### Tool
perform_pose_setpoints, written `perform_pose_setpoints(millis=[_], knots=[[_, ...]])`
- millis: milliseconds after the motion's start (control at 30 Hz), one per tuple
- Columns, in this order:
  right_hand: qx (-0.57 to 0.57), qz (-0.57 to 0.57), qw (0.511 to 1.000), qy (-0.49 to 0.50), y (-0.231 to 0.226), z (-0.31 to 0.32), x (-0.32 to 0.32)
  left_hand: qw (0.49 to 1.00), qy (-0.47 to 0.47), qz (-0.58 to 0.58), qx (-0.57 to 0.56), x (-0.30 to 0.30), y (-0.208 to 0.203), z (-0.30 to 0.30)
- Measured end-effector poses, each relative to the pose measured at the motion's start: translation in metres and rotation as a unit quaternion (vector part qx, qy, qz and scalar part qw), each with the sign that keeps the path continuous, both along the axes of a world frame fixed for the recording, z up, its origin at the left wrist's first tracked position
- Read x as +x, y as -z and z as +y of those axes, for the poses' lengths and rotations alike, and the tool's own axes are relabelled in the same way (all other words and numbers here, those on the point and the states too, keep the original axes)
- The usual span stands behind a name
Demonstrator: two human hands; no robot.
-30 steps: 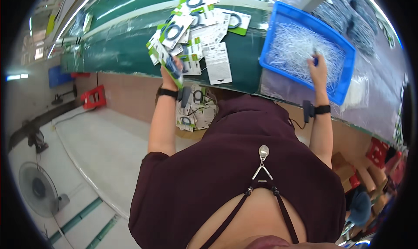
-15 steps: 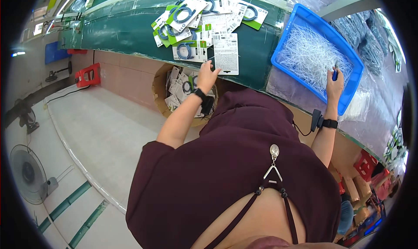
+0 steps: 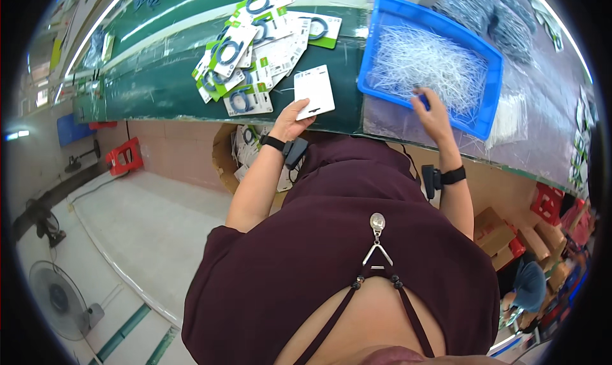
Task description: The recorder is manually assembling product packages by placing items into plastic shells and attaching them to backing cards at a factory workstation.
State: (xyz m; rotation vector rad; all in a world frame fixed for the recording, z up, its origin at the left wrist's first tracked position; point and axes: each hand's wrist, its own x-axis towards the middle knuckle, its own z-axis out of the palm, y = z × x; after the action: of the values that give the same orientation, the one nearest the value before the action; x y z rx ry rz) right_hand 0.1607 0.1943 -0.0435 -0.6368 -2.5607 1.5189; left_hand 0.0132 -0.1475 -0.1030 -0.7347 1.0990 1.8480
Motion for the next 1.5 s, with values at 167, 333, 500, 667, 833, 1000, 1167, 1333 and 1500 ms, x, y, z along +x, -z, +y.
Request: perform_pose_setpoints(millis=[167, 333, 500, 667, 833, 1000, 1167, 1333, 1500], knots=[[0.044, 0.018, 0.995, -0.090, -0.045, -0.032, 0.001, 0.987, 0.062, 0.133, 0.062, 0.004, -0.071, 0.054], [0.137, 0.043, 0.987, -0.069, -0.066, -0.034, -0.007, 0.940, 0.163, 0.291, 0.071, 0.019, -0.121, 0.093], [0.203, 0.058, 0.976, -0.059, -0.080, -0.026, -0.006, 0.879, 0.233, 0.416, 0.014, 0.026, -0.151, 0.123], [0.241, 0.072, 0.968, -0.024, -0.076, -0.020, -0.003, 0.812, 0.283, 0.510, -0.025, 0.032, -0.148, 0.138], [0.259, 0.057, 0.964, 0.000, -0.072, -0.014, -0.001, 0.813, 0.295, 0.502, -0.003, 0.033, -0.145, 0.151], [0.256, 0.058, 0.965, 0.011, -0.070, -0.007, 0.003, 0.855, 0.285, 0.431, 0.039, 0.029, -0.138, 0.163], [0.254, 0.046, 0.966, 0.012, -0.065, -0.003, 0.006, 0.867, 0.314, 0.383, 0.053, 0.027, -0.126, 0.164], [0.268, 0.033, 0.963, 0.008, -0.065, -0.003, 0.007, 0.878, 0.291, 0.374, 0.061, 0.027, -0.125, 0.168], [0.268, 0.015, 0.963, 0.005, -0.064, -0.005, 0.007, 0.867, 0.290, 0.402, 0.054, 0.029, -0.124, 0.169]])
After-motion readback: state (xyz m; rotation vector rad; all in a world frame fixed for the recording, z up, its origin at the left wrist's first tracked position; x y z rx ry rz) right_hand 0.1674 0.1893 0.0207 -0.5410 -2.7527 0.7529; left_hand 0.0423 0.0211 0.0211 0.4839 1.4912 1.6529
